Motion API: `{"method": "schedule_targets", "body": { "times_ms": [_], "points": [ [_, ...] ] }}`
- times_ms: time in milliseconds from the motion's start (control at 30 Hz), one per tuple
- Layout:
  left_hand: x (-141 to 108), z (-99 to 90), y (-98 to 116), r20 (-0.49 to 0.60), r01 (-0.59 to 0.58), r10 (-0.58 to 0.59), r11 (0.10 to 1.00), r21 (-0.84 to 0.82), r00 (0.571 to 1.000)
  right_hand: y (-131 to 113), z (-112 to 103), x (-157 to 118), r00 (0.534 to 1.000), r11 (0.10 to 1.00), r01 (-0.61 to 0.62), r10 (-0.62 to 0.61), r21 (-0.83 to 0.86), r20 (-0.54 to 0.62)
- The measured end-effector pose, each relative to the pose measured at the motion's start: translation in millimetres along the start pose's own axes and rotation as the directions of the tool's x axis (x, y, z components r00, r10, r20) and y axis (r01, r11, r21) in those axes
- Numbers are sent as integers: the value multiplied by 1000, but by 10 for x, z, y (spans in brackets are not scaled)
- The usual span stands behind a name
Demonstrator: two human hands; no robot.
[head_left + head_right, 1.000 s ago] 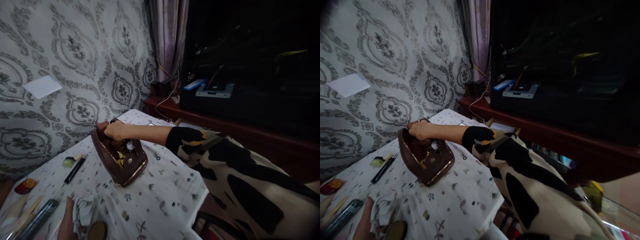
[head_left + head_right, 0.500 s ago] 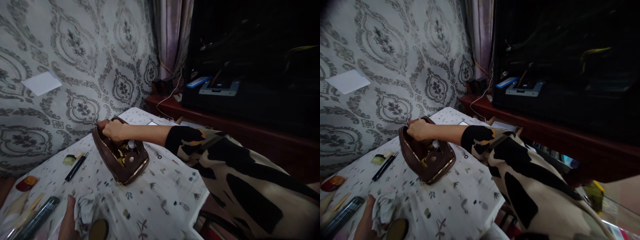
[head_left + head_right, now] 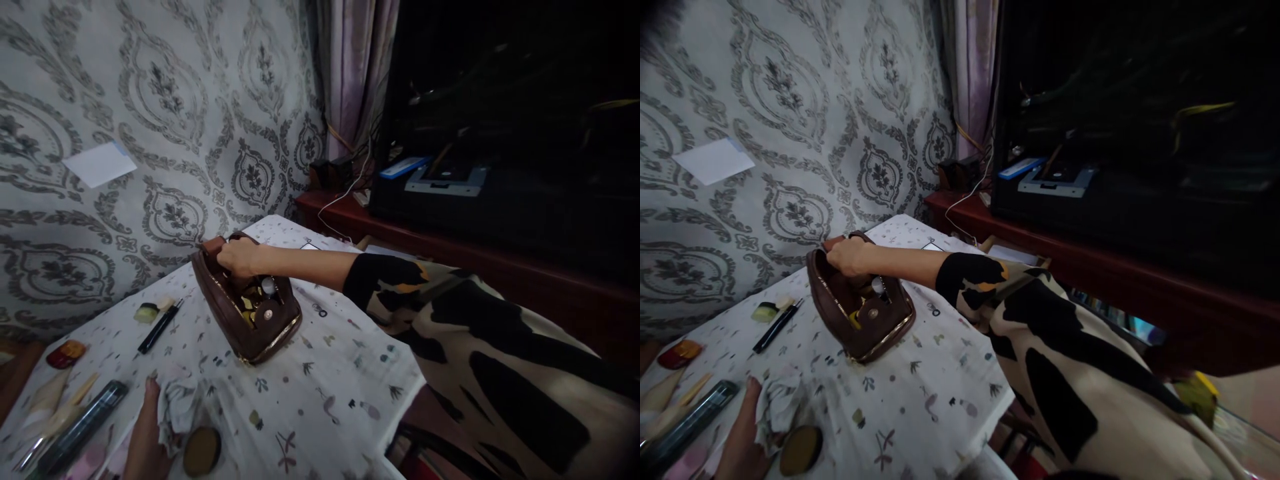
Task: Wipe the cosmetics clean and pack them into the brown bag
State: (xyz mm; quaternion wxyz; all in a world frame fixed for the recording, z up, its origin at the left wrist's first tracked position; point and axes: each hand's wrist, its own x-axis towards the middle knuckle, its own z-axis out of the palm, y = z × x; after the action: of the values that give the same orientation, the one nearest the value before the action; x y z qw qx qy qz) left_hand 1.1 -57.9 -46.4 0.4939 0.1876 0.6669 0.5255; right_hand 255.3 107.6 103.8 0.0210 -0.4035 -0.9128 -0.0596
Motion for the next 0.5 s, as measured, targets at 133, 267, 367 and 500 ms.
{"method": "schedule_targets", "body": {
  "times_ms": [133,267,367,500],
  "points": [
    [-46,51,34,-8,19,-19,1000,-1,1000,34,-115,-70,999,999,-31,31,26,-23],
    [-175,169,85,-17,9,-9,1000,-28,1000,-12,-222,-275,972,987,-71,101,147,-211],
    [-258,247,118,15,-12,12,999,-45,1000,-206,-228,-524,900,972,10,93,233,-425],
    [-287,265,114,132,-81,84,996,-28,988,-660,-62,-842,788,899,341,-115,274,-605]
  ]
}}
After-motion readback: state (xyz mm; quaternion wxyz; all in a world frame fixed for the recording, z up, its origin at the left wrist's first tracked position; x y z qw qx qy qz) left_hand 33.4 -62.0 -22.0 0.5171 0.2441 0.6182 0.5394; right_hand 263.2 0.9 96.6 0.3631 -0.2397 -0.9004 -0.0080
